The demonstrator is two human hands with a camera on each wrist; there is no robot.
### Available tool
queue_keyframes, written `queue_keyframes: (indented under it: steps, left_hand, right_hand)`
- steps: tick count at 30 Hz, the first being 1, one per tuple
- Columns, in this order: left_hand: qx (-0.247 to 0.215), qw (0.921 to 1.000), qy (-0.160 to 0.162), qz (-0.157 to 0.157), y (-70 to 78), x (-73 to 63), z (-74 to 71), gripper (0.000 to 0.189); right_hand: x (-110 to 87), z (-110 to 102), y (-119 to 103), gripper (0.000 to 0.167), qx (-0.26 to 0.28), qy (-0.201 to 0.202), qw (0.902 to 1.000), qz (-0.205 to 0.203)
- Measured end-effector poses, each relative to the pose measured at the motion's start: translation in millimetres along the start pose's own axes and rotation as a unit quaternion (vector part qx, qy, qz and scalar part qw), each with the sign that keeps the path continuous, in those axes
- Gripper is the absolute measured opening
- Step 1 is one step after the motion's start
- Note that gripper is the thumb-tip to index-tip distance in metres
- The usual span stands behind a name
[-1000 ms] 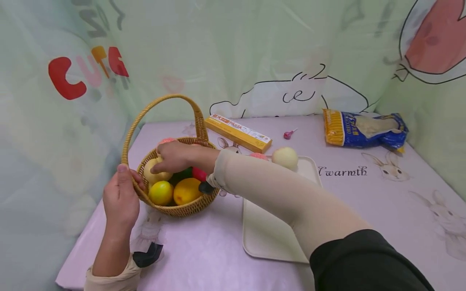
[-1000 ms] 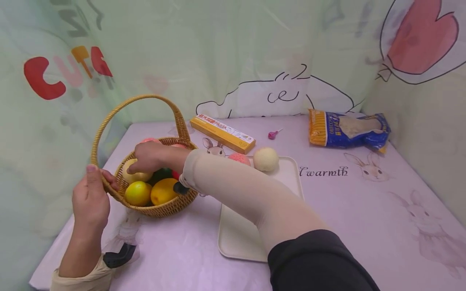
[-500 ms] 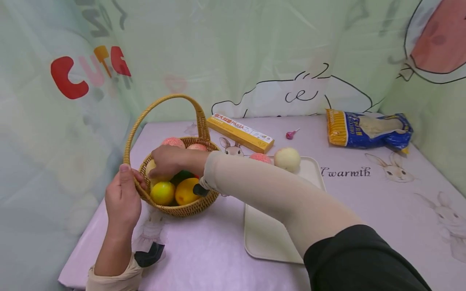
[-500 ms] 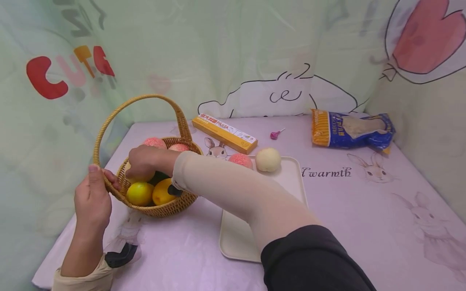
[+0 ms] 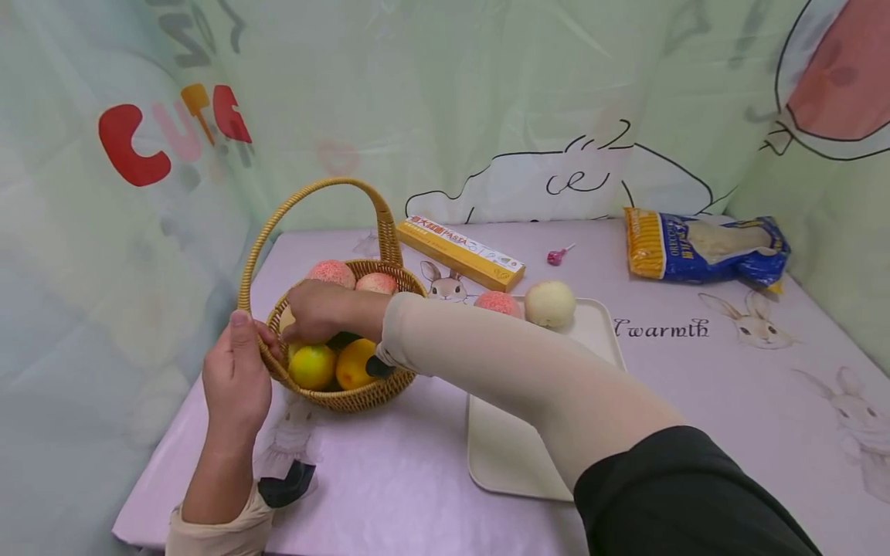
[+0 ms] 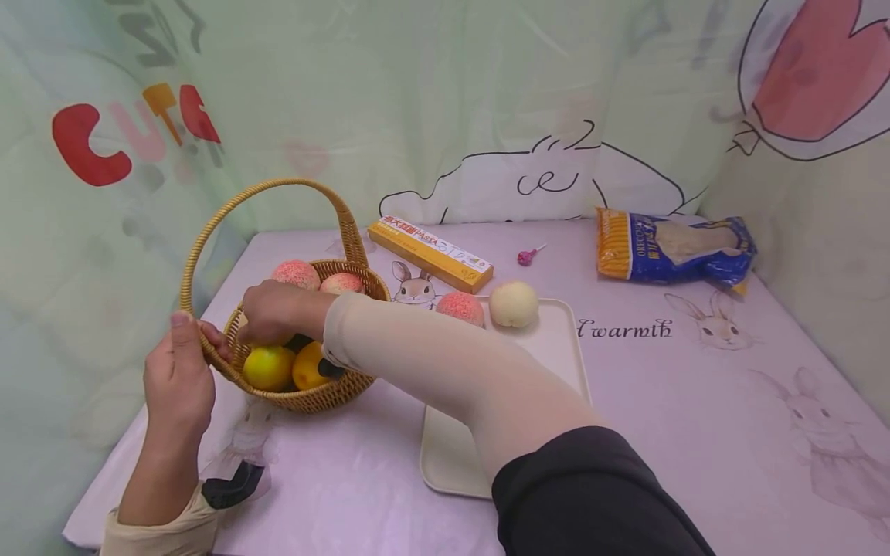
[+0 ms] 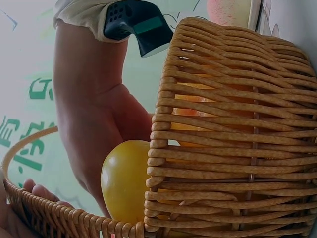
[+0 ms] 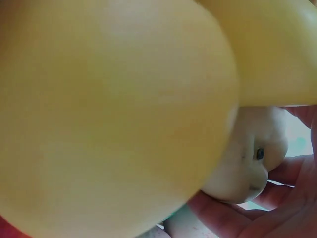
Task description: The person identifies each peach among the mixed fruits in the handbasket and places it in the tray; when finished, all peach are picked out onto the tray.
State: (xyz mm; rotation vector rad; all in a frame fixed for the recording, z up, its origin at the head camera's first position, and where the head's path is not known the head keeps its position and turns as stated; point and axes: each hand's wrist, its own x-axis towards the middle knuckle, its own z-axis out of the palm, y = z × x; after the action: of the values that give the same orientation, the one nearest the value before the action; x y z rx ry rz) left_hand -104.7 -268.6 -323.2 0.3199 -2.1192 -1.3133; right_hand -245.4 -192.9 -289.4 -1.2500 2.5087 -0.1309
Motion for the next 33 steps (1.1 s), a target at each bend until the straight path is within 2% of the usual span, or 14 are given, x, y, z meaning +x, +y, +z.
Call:
queue_keyframes:
  steps: [15,22,33]
  left_hand:
    - [0.009,0.9999,-0.001,-0.009,-0.9,-0.3,0.0,0.052]
    - [0.009,0.9999,-0.002,-0.014,-0.7,-0.5,0.0,0.052]
    - [0.01,0.9996,-0.005,-0.026,-1.8,-0.3,-0.1,0.053]
  right_hand:
    - [-14.6,-2.8,13.5,0.035,0.031,0.04,0.9983,-0.029]
    - [-21.6,-4.3,18.4,0.04,0.047,0.056,0.9962,-0.049]
    - [-35.5,-9.0,27.3,0.044,0.106,0.065,0.9903,-0.061]
